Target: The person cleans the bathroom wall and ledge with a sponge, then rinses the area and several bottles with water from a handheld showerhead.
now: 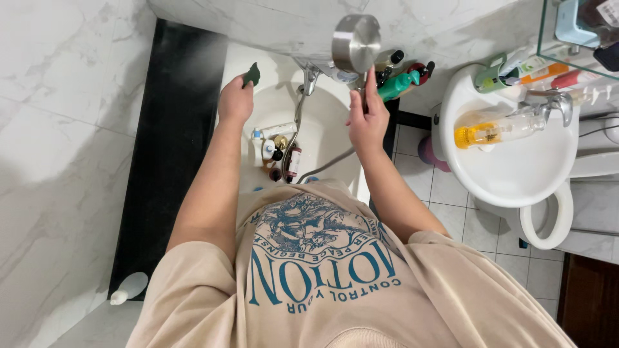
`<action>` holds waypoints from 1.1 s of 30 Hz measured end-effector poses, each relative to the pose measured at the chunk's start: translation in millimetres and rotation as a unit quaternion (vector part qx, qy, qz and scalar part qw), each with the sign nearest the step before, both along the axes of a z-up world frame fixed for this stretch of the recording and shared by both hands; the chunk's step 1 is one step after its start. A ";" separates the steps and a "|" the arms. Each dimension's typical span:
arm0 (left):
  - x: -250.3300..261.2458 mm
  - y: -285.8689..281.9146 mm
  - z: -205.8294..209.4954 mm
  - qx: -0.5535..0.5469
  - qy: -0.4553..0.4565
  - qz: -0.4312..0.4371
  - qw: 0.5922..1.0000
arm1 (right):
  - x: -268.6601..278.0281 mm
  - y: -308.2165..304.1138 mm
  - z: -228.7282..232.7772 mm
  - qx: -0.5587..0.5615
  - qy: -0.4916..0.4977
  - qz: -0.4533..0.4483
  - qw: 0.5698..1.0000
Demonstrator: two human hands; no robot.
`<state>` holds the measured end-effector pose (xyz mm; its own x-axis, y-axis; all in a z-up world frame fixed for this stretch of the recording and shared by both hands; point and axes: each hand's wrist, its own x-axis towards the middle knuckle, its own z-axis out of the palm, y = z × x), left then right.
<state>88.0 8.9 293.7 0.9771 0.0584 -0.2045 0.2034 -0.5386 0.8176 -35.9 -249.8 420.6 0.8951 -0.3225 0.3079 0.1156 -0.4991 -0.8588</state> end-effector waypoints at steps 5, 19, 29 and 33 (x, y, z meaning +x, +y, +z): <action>4.8 -7.5 21.3 0.101 0.003 -0.028 0.994 | 1.4 -3.4 16.2 -0.041 0.058 0.056 0.996; 28.7 -30.1 57.4 0.029 -0.028 0.045 0.998 | 18.2 -39.7 26.2 -0.130 -0.188 0.049 0.972; 39.2 -43.5 58.1 -0.021 -0.099 0.043 0.994 | 22.8 -86.7 76.0 0.221 -0.345 -0.088 0.908; 34.6 -51.5 58.4 -0.021 -0.042 0.036 0.998 | 13.0 -96.6 71.4 0.225 -0.240 -0.081 0.941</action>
<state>122.6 -42.5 352.2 0.9845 0.1228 -0.1252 0.1699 -0.4903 0.8548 -22.8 -346.4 491.9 0.6151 -0.6374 0.4640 0.4976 -0.1427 -0.8556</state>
